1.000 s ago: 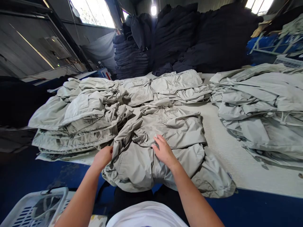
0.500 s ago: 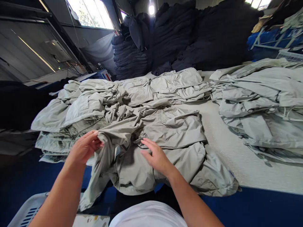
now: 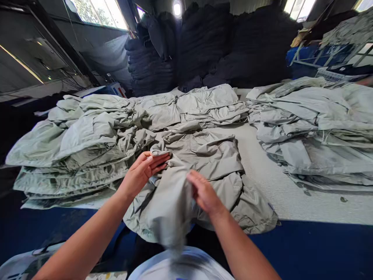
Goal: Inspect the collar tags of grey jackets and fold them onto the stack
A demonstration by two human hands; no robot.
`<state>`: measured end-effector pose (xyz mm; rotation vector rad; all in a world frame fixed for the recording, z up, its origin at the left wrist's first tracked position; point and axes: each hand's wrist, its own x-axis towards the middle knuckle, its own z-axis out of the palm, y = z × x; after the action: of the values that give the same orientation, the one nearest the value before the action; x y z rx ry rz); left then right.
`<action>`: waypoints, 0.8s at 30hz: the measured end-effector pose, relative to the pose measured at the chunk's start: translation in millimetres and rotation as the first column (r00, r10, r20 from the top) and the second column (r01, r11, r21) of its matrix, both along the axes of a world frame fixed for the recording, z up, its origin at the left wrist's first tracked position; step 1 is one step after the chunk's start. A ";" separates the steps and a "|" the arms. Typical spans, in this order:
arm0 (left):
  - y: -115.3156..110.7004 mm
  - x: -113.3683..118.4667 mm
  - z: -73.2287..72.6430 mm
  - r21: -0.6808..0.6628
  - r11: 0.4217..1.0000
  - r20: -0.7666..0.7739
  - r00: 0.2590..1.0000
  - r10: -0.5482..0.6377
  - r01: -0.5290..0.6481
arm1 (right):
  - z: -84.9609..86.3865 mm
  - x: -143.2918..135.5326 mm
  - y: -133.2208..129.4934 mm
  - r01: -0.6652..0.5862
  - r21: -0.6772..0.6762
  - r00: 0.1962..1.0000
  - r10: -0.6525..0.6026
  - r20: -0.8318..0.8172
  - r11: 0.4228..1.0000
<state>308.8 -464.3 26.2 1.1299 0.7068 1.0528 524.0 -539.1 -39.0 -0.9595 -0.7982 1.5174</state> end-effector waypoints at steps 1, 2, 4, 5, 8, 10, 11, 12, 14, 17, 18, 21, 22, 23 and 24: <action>4.1 -5.6 -6.1 0.056 0.998 -0.035 0.999 0.034 -0.032 | 4.2 21.1 4.3 0.133 -0.017 0.991 -0.132 0.028 0.991; 7.6 -11.7 -13.8 0.121 0.991 -0.090 0.994 0.070 -0.059 | 7.5 42.2 7.9 0.233 -0.031 0.971 -0.230 0.067 0.972; 12.0 -24.0 -32.5 0.282 0.956 -0.257 0.954 0.153 -0.078 | 10.1 80.4 10.7 0.351 -0.032 0.926 -0.341 0.163 0.936; 12.7 -29.7 -42.7 0.379 0.923 -0.352 0.913 0.204 -0.060 | 9.1 96.0 8.9 0.376 -0.014 0.904 -0.363 0.226 0.927; 9.5 -42.7 -70.8 0.653 0.748 -0.574 0.721 0.388 0.117 | 0.2 124.3 -8.1 0.303 0.067 0.831 -0.298 0.469 0.951; 6.4 -47.7 -85.5 0.730 0.623 -0.649 0.574 0.500 0.282 | -6.6 127.7 -24.7 0.118 0.084 0.737 -0.144 0.661 0.989; 5.8 -49.3 -91.8 0.736 0.577 -0.670 0.503 0.546 0.354 | -9.2 125.3 -32.8 -0.002 0.068 0.658 -0.050 0.752 0.998; 6.3 -50.4 -97.6 0.728 0.546 -0.685 0.434 0.585 0.414 | -10.9 120.9 -40.0 -0.123 0.036 0.557 0.039 0.830 0.992; 11.2 -52.4 -107.4 0.693 0.518 -0.703 0.308 0.641 0.501 | -11.1 109.1 -50.5 -0.305 -0.037 0.339 0.144 0.930 0.952; 25.9 -57.4 -116.7 0.623 0.567 -0.732 0.145 0.666 0.539 | -0.2 98.4 -51.6 -0.389 -0.064 0.142 0.128 0.982 0.919; 31.0 -60.0 -118.0 0.607 0.596 -0.741 0.105 0.663 0.526 | 6.7 100.1 -47.7 -0.407 -0.027 0.125 0.084 0.989 0.913; 40.8 -68.2 -117.3 0.626 0.635 -0.730 0.054 0.681 0.453 | 30.4 123.4 -25.0 -0.368 0.269 0.119 -0.241 0.963 0.890; 41.6 -70.1 -115.8 0.647 0.628 -0.714 0.055 0.698 0.433 | 36.6 135.1 -14.8 -0.311 0.389 0.077 -0.385 0.920 0.867; 41.1 -71.1 -113.8 0.660 0.619 -0.702 0.056 0.710 0.426 | 40.5 147.0 -4.0 -0.247 0.482 -0.005 -0.499 0.867 0.840; 39.8 -71.0 -111.2 0.660 0.614 -0.700 0.057 0.712 0.433 | 41.8 158.1 6.8 -0.188 0.536 -0.110 -0.560 0.821 0.823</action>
<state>237.8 -424.5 -84.9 2.8383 1.6434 0.4909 682.1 -532.2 2.8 -1.6684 -1.9055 -0.1890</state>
